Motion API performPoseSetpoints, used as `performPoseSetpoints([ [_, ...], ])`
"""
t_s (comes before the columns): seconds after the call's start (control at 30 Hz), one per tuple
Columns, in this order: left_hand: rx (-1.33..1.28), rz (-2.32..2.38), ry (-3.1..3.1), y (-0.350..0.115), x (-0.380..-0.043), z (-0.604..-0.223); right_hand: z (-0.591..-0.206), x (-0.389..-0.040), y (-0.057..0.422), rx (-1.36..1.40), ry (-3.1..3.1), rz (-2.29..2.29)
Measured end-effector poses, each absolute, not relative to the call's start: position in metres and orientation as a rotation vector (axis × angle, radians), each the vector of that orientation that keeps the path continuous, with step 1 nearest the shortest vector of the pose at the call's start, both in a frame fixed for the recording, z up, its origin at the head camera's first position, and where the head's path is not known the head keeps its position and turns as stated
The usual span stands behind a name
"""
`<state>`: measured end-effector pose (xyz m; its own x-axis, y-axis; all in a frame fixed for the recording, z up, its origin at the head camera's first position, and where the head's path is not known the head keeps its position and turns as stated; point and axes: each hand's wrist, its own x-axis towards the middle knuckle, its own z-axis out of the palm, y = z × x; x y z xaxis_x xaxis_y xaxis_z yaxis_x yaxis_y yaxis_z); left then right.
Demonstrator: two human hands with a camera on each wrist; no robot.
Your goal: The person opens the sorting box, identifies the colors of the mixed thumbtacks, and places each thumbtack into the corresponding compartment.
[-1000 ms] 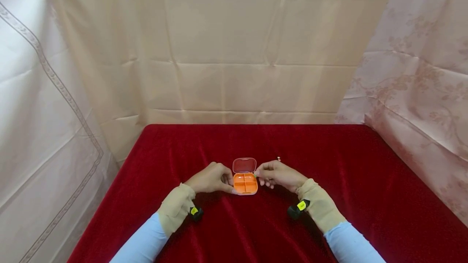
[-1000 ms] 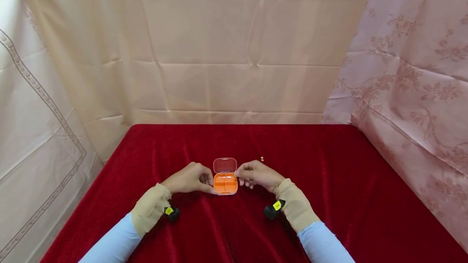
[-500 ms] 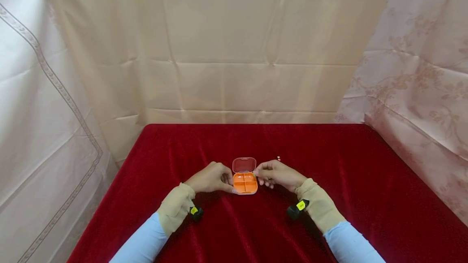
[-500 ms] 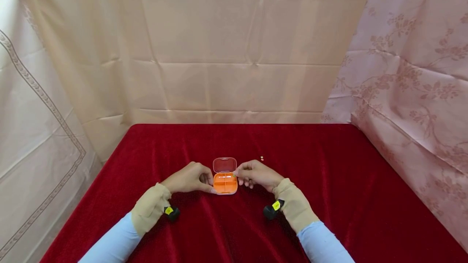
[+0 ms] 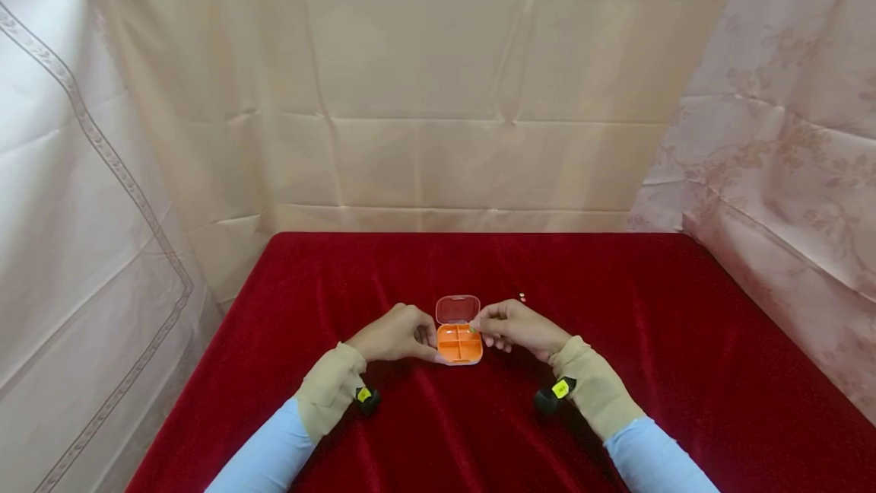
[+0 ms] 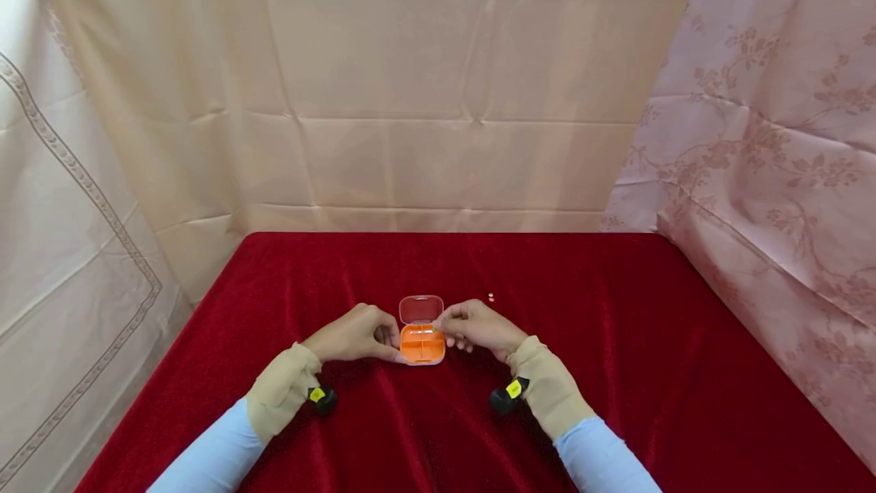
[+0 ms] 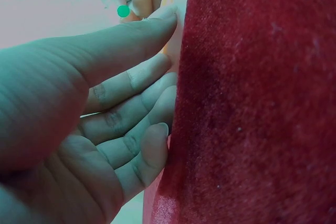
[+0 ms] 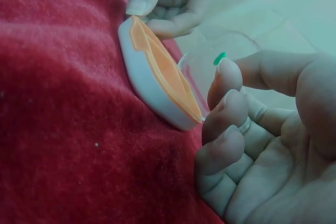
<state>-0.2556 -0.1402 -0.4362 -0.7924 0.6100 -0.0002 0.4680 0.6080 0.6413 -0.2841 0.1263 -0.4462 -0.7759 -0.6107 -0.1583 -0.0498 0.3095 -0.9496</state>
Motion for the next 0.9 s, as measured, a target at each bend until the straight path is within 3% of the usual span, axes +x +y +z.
performPoseSetpoints([
  [0.9, 0.891, 0.930, 2.618, -0.1398, -0.2542, -0.4348, -0.4476, -0.2804, 0.1191, -0.601, 2.084, -1.503],
])
